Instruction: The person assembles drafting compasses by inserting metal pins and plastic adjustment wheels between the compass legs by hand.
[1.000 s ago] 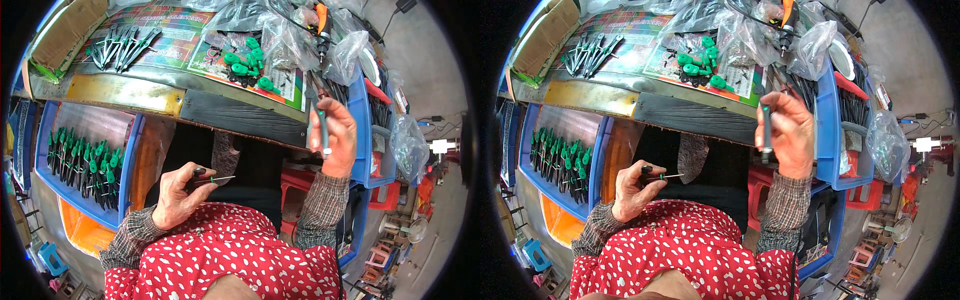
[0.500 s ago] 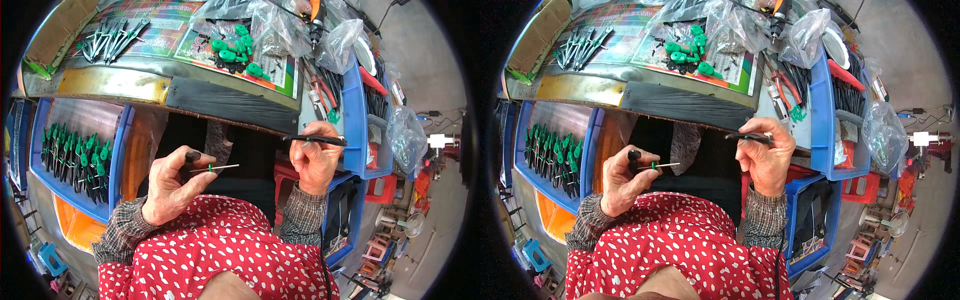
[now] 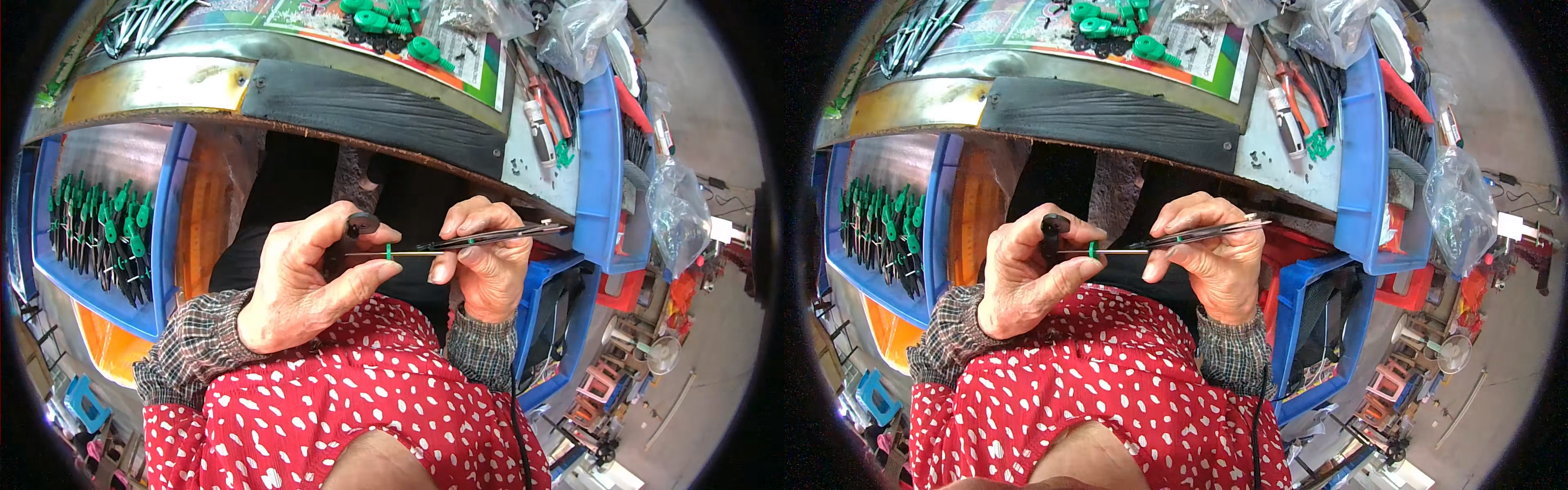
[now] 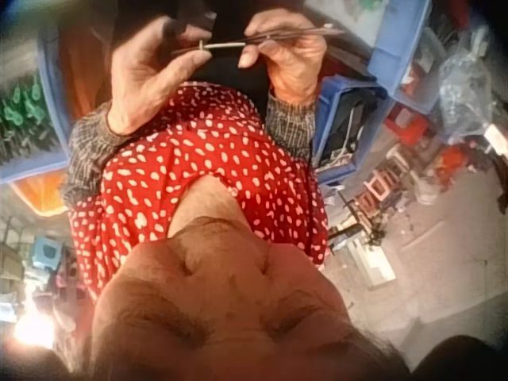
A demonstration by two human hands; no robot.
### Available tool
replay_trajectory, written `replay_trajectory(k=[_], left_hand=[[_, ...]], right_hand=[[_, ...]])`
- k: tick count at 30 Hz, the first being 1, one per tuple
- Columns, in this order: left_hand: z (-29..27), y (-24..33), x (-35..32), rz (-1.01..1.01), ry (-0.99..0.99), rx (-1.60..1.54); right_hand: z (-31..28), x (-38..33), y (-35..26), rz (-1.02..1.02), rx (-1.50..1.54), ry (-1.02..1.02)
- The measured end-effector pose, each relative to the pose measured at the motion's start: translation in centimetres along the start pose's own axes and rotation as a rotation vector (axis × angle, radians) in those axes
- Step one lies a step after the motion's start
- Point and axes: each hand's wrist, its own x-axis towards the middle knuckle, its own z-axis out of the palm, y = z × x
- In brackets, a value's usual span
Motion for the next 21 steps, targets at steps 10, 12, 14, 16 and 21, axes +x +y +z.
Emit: replay_trajectory(k=[10,12,14,16,21], left_hand=[[0.4,-0.5,1.0,0.000,-0.028,0.099],[0.4,-0.5,1.1,0.008,-0.029,0.107],[0.4,-0.7,1.2,0.018,-0.025,0.116],[0.5,-1.1,1.2,0.124,0.002,0.182],[0.5,-0.9,1.3,0.130,0.007,0.262]], right_hand=[[-0.8,-0.9,1.5,0.003,0.044,0.014],[-0.9,-0.8,1.7,-0.001,0.059,0.006],[-0.9,-0.6,1.8,-0.001,0.064,-0.012],[-0.9,-0.5,1.9,-0.007,0.062,-0.019],[-0.7,-0.4,2.2,-0.020,0.066,-0.034]])
